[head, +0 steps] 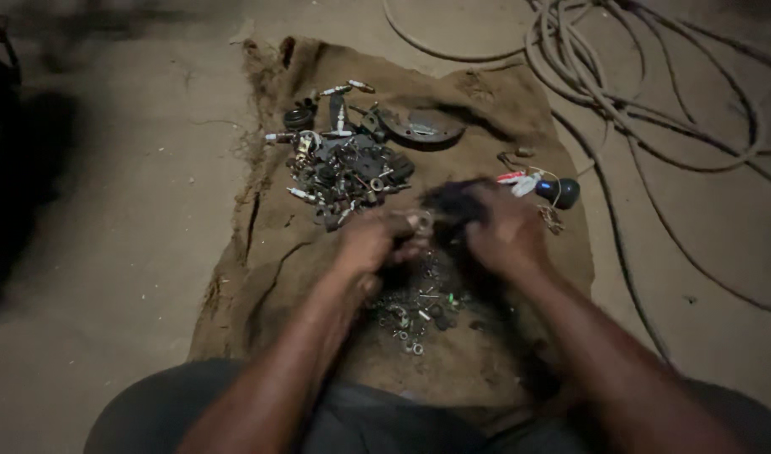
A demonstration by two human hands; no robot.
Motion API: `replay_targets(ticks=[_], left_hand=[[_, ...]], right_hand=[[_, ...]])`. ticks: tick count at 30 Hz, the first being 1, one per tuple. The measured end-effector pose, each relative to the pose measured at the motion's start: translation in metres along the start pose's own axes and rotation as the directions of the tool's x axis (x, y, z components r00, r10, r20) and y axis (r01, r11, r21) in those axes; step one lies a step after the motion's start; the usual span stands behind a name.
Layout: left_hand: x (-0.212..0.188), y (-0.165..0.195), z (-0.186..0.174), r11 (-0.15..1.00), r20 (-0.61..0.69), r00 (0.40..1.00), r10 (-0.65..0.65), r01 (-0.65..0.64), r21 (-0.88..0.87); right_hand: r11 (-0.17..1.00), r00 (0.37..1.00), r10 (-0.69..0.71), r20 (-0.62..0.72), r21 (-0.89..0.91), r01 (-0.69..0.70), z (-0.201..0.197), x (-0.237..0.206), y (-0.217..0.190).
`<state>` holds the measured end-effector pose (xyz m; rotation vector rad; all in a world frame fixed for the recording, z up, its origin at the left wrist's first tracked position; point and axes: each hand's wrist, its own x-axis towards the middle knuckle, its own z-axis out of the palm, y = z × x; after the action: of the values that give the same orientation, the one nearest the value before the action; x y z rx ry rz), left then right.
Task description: The person sits on the floor and repeatedly picks up small metal parts from a cloth, wipes each with a dark rag, and places them back. The person handles nuts, bolts, washers, and other small hardware pieces one at a time.
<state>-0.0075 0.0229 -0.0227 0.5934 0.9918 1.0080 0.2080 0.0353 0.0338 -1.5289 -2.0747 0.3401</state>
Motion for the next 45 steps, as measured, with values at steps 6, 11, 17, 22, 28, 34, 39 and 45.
replay_targets(ticks=[6, 11, 17, 22, 28, 34, 39, 45], left_hand=[[0.000, 0.001, -0.004, 0.999, -0.127, 0.991, 0.041, -0.042, -0.002], [-0.001, -0.004, 0.002, 0.998, -0.177, 0.983, 0.048, -0.042, 0.035], [-0.006, 0.017, 0.005, 0.995, -0.086, 0.992, 0.095, -0.091, 0.042], [-0.004, 0.010, -0.002, 0.993, -0.133, 0.991, 0.033, -0.048, -0.107], [0.009, -0.039, 0.011, 0.998, -0.273, 0.960, 0.057, -0.047, 0.041], [0.011, -0.046, 0.016, 0.995, -0.301, 0.951, -0.067, 0.040, -0.093], [0.009, -0.044, 0.017, 0.992, -0.138, 0.990, -0.017, 0.000, -0.124], [0.018, -0.040, 0.005, 0.987, -0.146, 0.985, -0.087, 0.066, -0.144]], right_hand=[[0.860, 0.999, -0.017, 0.051, 0.511, -0.012, -0.003, 0.017, -0.009], [0.980, 0.980, -0.112, 0.162, 0.181, 0.082, 0.018, -0.009, -0.026], [0.987, 0.976, 0.158, 0.148, -0.011, -0.158, 0.004, 0.005, 0.008], [0.893, 0.965, 0.231, 0.122, 0.368, -0.260, 0.005, 0.022, 0.019], [0.982, 0.979, 0.051, 0.198, 0.167, -0.085, 0.034, -0.014, -0.021], [0.990, 0.990, -0.140, 0.023, -0.002, 0.140, 0.018, -0.014, -0.024], [0.994, 0.994, -0.103, 0.035, 0.040, 0.102, 0.016, -0.005, -0.020], [0.997, 0.999, 0.043, 0.028, 0.063, -0.045, 0.008, 0.004, -0.016]])
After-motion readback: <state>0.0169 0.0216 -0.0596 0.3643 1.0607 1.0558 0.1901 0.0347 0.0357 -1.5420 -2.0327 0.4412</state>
